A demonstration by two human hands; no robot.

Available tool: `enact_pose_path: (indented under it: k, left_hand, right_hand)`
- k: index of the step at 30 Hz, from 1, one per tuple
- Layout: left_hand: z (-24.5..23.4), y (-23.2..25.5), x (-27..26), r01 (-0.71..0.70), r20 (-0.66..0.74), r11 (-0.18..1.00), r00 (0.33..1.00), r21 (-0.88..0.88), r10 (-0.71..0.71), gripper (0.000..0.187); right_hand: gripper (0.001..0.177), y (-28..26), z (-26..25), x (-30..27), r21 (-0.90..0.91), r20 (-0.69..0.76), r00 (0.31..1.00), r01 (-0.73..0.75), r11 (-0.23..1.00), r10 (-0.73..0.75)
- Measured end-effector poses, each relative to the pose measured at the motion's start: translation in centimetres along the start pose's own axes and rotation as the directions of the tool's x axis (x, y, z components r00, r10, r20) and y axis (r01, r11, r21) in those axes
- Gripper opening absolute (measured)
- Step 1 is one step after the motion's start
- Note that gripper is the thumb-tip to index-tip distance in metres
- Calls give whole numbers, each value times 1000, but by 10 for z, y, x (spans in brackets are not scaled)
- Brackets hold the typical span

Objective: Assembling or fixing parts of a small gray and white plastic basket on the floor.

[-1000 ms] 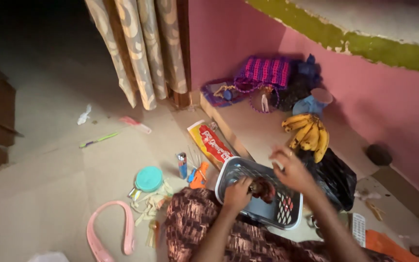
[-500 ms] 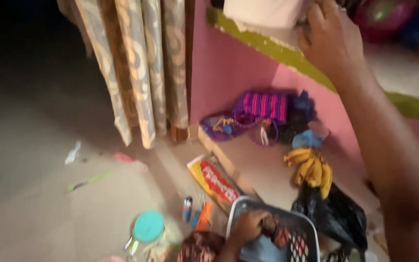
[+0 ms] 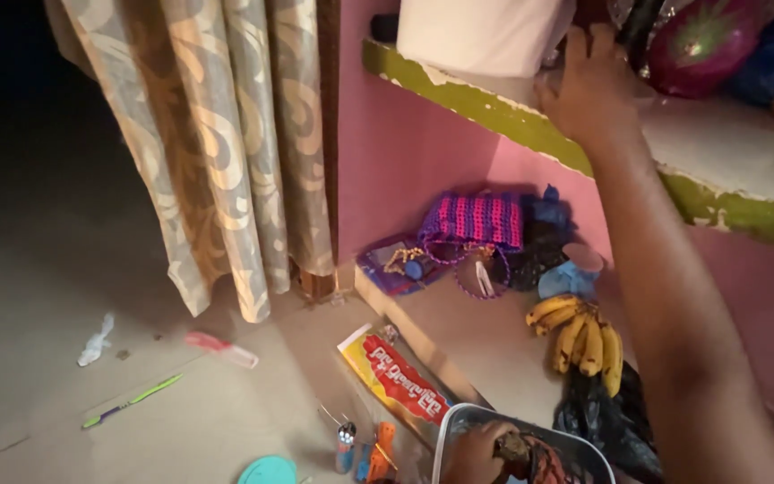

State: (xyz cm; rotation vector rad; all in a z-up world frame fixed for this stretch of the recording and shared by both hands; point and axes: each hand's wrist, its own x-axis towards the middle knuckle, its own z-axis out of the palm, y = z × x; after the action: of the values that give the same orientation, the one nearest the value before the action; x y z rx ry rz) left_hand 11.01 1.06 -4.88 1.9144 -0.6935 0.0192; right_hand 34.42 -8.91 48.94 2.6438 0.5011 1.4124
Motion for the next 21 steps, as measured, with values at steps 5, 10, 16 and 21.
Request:
enact_pose_path:
  k: [5,10,16,21]
  left_hand:
    - [-13,34,-9,40,-41,999,998,-31,-41,55]
    - [-9,31,-18,136,-72,990,988,43,-133,43]
    - [17,-11,-22,210,-104,964,975,162,-195,29]
    - [11,42,-25,18,-91,976,996,216,2,37]
  right_hand:
    - [71,-28,17,-38,-163,-110,964,223,961,-242]
    - [37,-124,-30,-187,406,182,909,277,871,-374]
    - [59,-117,21,-455,690,334,794,161,706,-508]
    - [78,-104,2,-570,662,594,767,-296,689,-242]
